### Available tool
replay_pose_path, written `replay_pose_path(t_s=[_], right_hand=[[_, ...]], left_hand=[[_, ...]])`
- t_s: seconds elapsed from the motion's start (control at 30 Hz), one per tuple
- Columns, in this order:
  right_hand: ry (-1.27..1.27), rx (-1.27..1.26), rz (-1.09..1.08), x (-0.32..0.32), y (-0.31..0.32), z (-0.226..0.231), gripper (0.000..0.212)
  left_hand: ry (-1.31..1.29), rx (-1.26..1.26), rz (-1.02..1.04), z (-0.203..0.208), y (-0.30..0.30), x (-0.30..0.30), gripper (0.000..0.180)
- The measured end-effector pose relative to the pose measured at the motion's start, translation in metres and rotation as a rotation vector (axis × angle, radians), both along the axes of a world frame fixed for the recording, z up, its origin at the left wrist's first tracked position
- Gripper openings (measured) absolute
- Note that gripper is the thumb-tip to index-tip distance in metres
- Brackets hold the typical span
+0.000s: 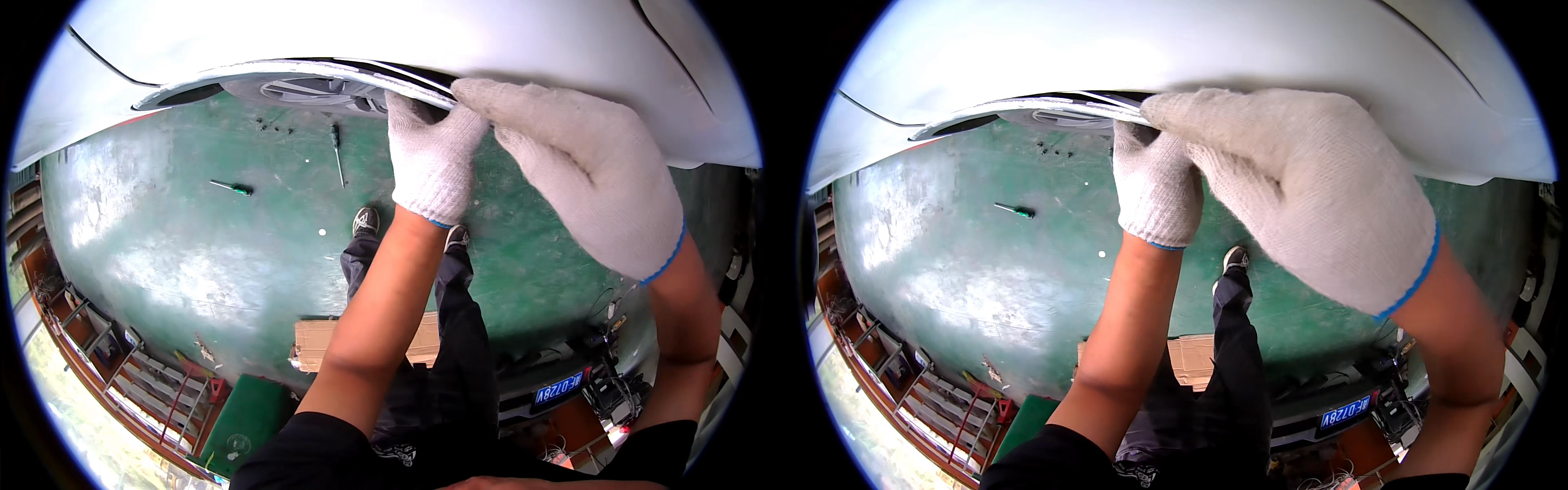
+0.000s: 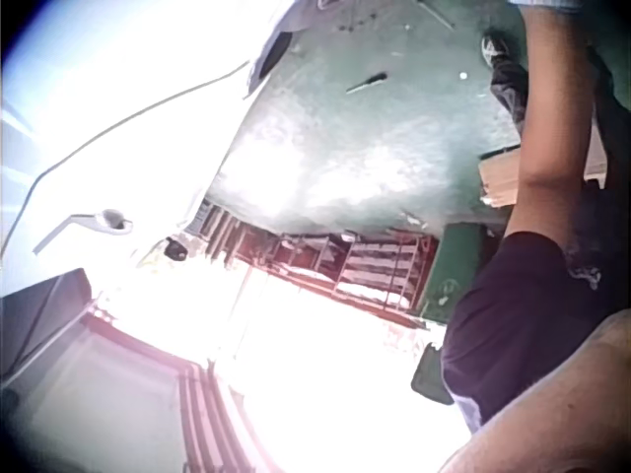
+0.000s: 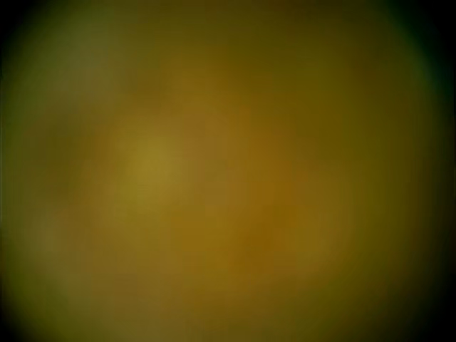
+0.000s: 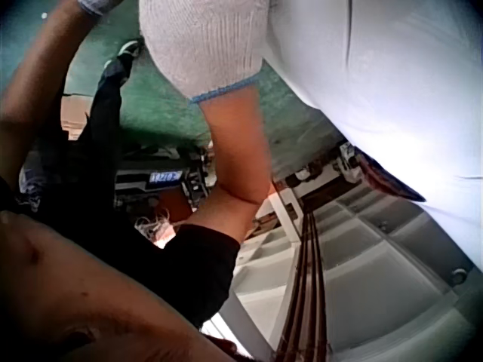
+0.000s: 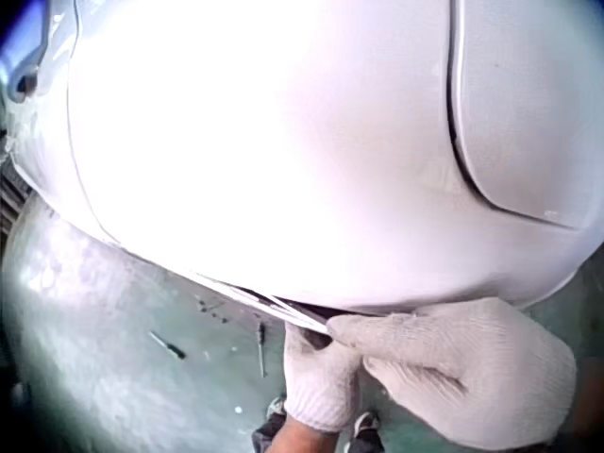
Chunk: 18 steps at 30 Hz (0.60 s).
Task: The person uses a screwdriver to pry and remove a black plastic trim piece from the wheel arch of a white car. They work along the edge of the trim, detaching it from the vehicle's body.
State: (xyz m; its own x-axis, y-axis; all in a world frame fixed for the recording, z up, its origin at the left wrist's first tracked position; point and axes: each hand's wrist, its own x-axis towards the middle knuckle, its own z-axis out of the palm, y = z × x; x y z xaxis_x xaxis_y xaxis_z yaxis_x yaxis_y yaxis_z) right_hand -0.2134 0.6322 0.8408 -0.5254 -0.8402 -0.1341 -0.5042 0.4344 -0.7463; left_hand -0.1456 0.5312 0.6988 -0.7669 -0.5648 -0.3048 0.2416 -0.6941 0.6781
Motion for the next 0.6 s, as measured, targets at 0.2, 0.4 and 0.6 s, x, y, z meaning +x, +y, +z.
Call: replay_pose_path(t_s=[0.2, 0.4, 0.6], right_hand=[[0.251, 0.154, 0.083, 0.006, 0.000, 0.011, 0.039], [0.059, 0.078, -0.029, 0.023, -0.002, 0.025, 0.039], [-0.156, 0.119, -0.160, 0.031, -0.023, 0.028, 0.038]], left_hand=[[0.036, 0.022, 0.001, 0.000, -0.003, 0.005, 0.044], [0.052, -0.008, 0.015, -0.002, -0.001, 0.004, 0.055], [-0.011, -0.011, -0.042, 0.002, -0.005, 0.004, 0.059]])
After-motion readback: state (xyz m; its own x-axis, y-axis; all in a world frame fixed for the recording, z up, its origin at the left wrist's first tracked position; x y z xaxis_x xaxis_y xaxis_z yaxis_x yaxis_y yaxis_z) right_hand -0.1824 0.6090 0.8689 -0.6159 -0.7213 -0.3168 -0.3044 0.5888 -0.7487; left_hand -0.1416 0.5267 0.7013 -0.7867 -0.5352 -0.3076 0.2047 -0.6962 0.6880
